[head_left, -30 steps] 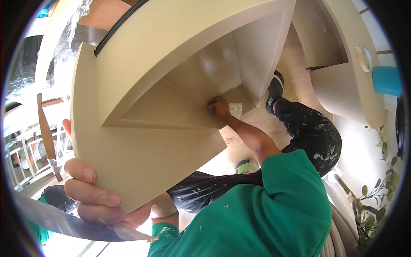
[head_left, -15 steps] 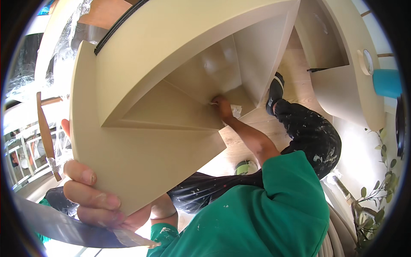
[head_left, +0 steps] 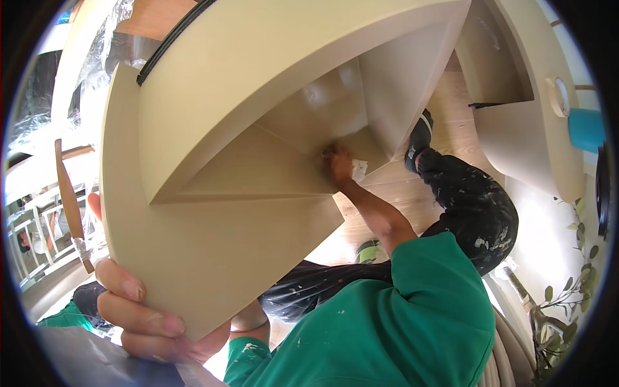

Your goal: The person applies a substance to the inner corners of a wooden drawer using a putty knife and a cloth, then sands the outer edges and surface of the drawer with a sanding block.

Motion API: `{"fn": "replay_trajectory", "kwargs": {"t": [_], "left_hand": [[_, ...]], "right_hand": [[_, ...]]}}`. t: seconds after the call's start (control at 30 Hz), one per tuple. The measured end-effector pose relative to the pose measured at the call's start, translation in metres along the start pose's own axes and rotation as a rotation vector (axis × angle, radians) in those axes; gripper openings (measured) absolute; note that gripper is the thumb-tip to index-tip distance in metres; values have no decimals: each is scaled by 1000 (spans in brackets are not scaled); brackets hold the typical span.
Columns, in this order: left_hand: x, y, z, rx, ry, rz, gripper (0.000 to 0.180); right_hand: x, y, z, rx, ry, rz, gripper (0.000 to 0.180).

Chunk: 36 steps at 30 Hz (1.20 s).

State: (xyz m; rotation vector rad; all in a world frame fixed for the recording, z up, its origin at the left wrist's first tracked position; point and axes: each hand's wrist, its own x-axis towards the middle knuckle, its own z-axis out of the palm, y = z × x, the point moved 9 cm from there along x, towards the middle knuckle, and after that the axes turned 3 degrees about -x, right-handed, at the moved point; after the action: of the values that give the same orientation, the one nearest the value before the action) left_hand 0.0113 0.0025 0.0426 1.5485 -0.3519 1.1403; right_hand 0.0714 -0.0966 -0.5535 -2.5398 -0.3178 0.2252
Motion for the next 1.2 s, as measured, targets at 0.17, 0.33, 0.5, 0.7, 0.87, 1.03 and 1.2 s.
{"fn": "replay_trajectory", "kwargs": {"t": [0.17, 0.33, 0.5, 0.7, 0.87, 1.03, 1.2], "left_hand": [[-2, 13, 0, -12, -137, 72, 19], [-4, 1, 9, -28, 1, 65, 22], [0, -4, 3, -210, 30, 60, 25], [-11, -9, -17, -448, 137, 56, 26], [-11, -6, -22, -181, 219, 59, 27], [-3, -9, -4, -163, 154, 21, 30], [-9, -4, -13, 38, 243, 66, 32]], "right_hand": [[-4, -25, 13, 44, -148, -225, 20], [9, -14, 15, 76, -278, -342, 21], [20, 0, 3, 274, -293, -266, 19], [9, -16, 17, 175, -117, -105, 17], [12, -13, 27, -71, -333, -250, 17], [21, 10, 26, 236, -182, -117, 22], [6, -19, 19, 42, -217, -97, 22]]}}
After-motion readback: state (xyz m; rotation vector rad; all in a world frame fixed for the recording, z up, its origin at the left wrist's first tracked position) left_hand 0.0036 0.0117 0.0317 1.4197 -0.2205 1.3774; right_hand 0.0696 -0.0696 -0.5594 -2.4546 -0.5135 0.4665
